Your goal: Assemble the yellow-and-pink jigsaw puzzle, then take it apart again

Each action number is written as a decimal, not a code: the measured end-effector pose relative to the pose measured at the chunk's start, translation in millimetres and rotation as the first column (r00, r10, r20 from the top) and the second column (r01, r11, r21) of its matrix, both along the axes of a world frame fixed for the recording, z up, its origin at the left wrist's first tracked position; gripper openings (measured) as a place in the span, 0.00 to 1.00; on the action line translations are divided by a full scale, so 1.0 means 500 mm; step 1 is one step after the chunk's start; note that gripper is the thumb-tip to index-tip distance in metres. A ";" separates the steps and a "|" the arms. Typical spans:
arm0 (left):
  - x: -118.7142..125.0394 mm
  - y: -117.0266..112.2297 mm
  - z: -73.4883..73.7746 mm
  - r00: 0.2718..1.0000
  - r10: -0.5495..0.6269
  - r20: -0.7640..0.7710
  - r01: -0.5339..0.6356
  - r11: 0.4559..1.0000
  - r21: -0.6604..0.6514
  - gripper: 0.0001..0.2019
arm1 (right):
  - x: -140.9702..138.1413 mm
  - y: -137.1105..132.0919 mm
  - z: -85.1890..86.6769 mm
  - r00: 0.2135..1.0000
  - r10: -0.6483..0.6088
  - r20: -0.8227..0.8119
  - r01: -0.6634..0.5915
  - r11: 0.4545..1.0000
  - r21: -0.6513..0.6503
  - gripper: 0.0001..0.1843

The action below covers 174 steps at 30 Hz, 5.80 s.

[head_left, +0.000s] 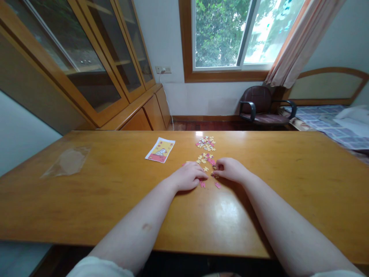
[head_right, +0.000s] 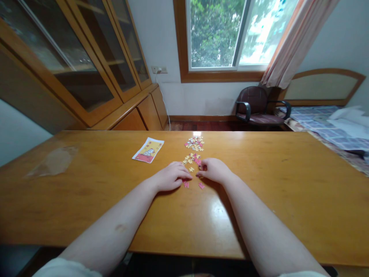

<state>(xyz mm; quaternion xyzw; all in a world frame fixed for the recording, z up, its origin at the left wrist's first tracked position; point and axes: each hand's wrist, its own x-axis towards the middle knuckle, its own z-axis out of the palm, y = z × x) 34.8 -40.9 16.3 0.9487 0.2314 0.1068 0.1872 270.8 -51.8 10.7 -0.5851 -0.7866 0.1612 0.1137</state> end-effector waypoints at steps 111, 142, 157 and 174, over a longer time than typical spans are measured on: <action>-0.042 0.047 0.000 0.770 0.629 -0.105 -0.620 0.777 0.111 0.17 | 0.033 0.014 -0.015 0.929 -0.294 -0.225 0.337 0.922 0.188 0.25; -0.027 0.038 -0.013 0.835 0.551 -0.011 -0.544 0.827 0.141 0.05 | 0.067 0.043 -0.049 1.000 -0.025 -0.011 0.026 0.995 0.095 0.41; -0.016 0.037 -0.012 0.907 0.416 -0.066 -0.410 0.908 0.084 0.08 | 0.026 0.028 -0.030 0.999 -0.003 -0.045 0.006 0.997 0.078 0.16; -0.020 0.026 -0.014 0.973 0.229 -0.039 -0.224 0.970 0.099 0.18 | 0.029 0.024 -0.028 0.973 0.073 -0.218 -0.060 0.996 0.063 0.12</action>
